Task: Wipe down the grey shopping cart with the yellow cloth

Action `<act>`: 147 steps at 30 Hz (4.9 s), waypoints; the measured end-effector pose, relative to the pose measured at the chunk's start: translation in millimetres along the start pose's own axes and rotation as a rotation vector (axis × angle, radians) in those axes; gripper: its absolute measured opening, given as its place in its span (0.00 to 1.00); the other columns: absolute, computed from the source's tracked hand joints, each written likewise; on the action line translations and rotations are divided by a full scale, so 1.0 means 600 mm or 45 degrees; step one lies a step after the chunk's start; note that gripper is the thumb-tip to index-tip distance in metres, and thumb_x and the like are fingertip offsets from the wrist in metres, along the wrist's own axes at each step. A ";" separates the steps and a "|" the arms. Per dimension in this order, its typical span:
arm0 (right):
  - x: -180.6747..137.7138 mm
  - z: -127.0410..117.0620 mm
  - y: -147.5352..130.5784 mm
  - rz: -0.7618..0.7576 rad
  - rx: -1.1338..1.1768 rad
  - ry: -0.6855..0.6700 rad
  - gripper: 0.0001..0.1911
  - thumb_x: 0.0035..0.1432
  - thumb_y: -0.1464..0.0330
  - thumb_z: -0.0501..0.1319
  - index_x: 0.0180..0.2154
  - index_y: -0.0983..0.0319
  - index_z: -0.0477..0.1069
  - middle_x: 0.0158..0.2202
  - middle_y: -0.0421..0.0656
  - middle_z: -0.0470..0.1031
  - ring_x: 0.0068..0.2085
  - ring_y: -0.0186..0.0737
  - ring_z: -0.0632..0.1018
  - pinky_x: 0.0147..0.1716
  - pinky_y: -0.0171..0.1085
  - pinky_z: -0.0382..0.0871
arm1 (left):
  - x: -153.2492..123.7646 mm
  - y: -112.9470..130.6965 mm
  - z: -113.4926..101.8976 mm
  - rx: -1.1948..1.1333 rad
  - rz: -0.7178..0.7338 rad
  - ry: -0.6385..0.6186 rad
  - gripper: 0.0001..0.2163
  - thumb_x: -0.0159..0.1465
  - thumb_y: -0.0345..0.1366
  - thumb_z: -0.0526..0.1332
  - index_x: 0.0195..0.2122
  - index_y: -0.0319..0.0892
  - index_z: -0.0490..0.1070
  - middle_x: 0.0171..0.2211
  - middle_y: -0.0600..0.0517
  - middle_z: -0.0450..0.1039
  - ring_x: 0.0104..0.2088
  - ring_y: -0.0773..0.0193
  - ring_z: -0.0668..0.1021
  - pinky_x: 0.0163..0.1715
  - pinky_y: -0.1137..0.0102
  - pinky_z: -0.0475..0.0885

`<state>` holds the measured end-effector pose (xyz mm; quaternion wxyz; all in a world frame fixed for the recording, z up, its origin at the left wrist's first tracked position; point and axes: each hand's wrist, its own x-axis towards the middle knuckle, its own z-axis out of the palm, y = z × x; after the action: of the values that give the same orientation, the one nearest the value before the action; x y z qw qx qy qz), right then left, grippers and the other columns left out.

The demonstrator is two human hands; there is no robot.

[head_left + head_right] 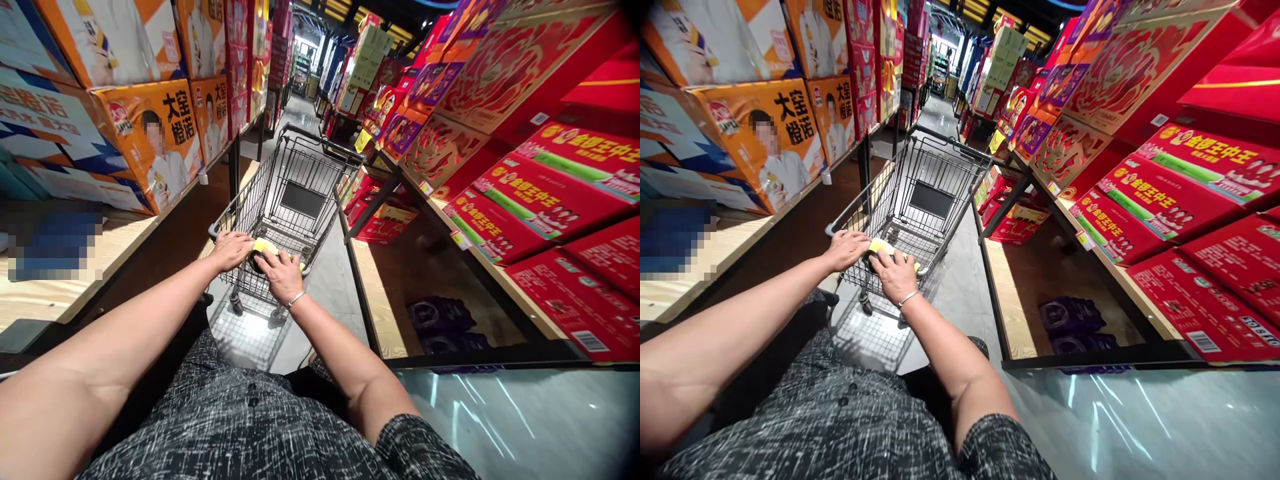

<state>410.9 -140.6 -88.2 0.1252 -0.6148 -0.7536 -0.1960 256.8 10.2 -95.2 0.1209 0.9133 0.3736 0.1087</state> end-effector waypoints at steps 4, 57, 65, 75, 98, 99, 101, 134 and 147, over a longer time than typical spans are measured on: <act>-0.039 -0.033 0.066 0.070 0.111 -0.157 0.25 0.63 0.74 0.55 0.58 0.49 0.68 0.59 0.37 0.70 0.49 0.45 0.64 0.42 0.44 0.57 | 0.011 -0.024 -0.008 -0.038 -0.002 -0.046 0.28 0.70 0.49 0.37 0.47 0.53 0.79 0.56 0.56 0.73 0.62 0.54 0.64 0.62 0.56 0.47; 0.083 0.052 0.331 0.723 -0.014 -0.380 0.24 0.67 0.70 0.47 0.59 0.42 0.64 0.65 0.36 0.59 0.56 0.46 0.60 0.51 0.46 0.59 | -0.009 0.118 0.011 -0.330 0.252 -0.287 0.18 0.65 0.54 0.54 0.47 0.51 0.73 0.47 0.53 0.75 0.55 0.53 0.68 0.62 0.50 0.41; 0.089 0.059 0.302 0.672 -0.075 -0.390 0.19 0.67 0.69 0.47 0.50 0.49 0.72 0.57 0.44 0.66 0.52 0.50 0.60 0.46 0.48 0.60 | -0.001 0.102 0.028 -0.325 0.268 -0.167 0.19 0.71 0.50 0.44 0.41 0.50 0.72 0.45 0.55 0.75 0.55 0.57 0.67 0.61 0.51 0.41; 0.045 0.049 0.270 0.748 0.031 -0.280 0.21 0.59 0.75 0.51 0.49 0.51 0.73 0.55 0.45 0.66 0.48 0.49 0.61 0.44 0.44 0.61 | 0.034 0.073 0.022 -0.347 0.282 -0.190 0.21 0.68 0.54 0.47 0.37 0.50 0.75 0.49 0.56 0.75 0.56 0.56 0.67 0.63 0.50 0.37; -0.114 0.233 0.016 -0.128 0.241 -0.332 0.15 0.66 0.70 0.56 0.47 0.44 0.74 0.49 0.36 0.73 0.49 0.40 0.67 0.45 0.42 0.61 | 0.081 0.037 0.007 -0.425 0.181 -0.202 0.29 0.71 0.46 0.37 0.28 0.44 0.74 0.40 0.51 0.78 0.54 0.58 0.71 0.67 0.50 0.34; -0.110 0.229 0.026 -0.156 0.242 -0.330 0.14 0.67 0.69 0.55 0.47 0.45 0.74 0.49 0.36 0.74 0.49 0.40 0.67 0.46 0.42 0.61 | 0.083 0.036 0.007 -0.416 0.181 -0.207 0.29 0.71 0.46 0.37 0.28 0.44 0.74 0.40 0.51 0.77 0.53 0.58 0.72 0.67 0.50 0.34; -0.097 0.211 0.056 -0.199 0.244 -0.322 0.14 0.68 0.67 0.54 0.47 0.45 0.74 0.51 0.35 0.73 0.52 0.41 0.66 0.48 0.44 0.59 | 0.086 0.031 0.003 -0.410 0.178 -0.221 0.29 0.71 0.46 0.37 0.27 0.43 0.74 0.40 0.51 0.78 0.51 0.58 0.73 0.67 0.50 0.35; -0.039 0.076 0.237 0.372 0.004 0.120 0.26 0.63 0.75 0.56 0.56 0.42 0.70 0.59 0.40 0.67 0.58 0.48 0.59 0.56 0.49 0.52 | 0.062 -0.027 -0.014 -0.034 -0.007 -0.063 0.20 0.70 0.46 0.44 0.50 0.48 0.73 0.58 0.48 0.70 0.67 0.49 0.57 0.62 0.45 0.48; 0.116 0.067 0.035 0.216 0.115 -0.204 0.30 0.66 0.70 0.50 0.67 0.51 0.53 0.68 0.43 0.55 0.57 0.50 0.59 0.48 0.46 0.58 | 0.034 -0.006 0.012 0.233 -0.113 -0.043 0.32 0.57 0.40 0.64 0.62 0.40 0.58 0.64 0.38 0.59 0.67 0.48 0.56 0.63 0.49 0.48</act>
<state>418.5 -57.9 -91.1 0.1083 -0.6838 -0.7145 -0.1005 270.8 26.4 -100.7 0.0477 0.9048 0.4198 0.0532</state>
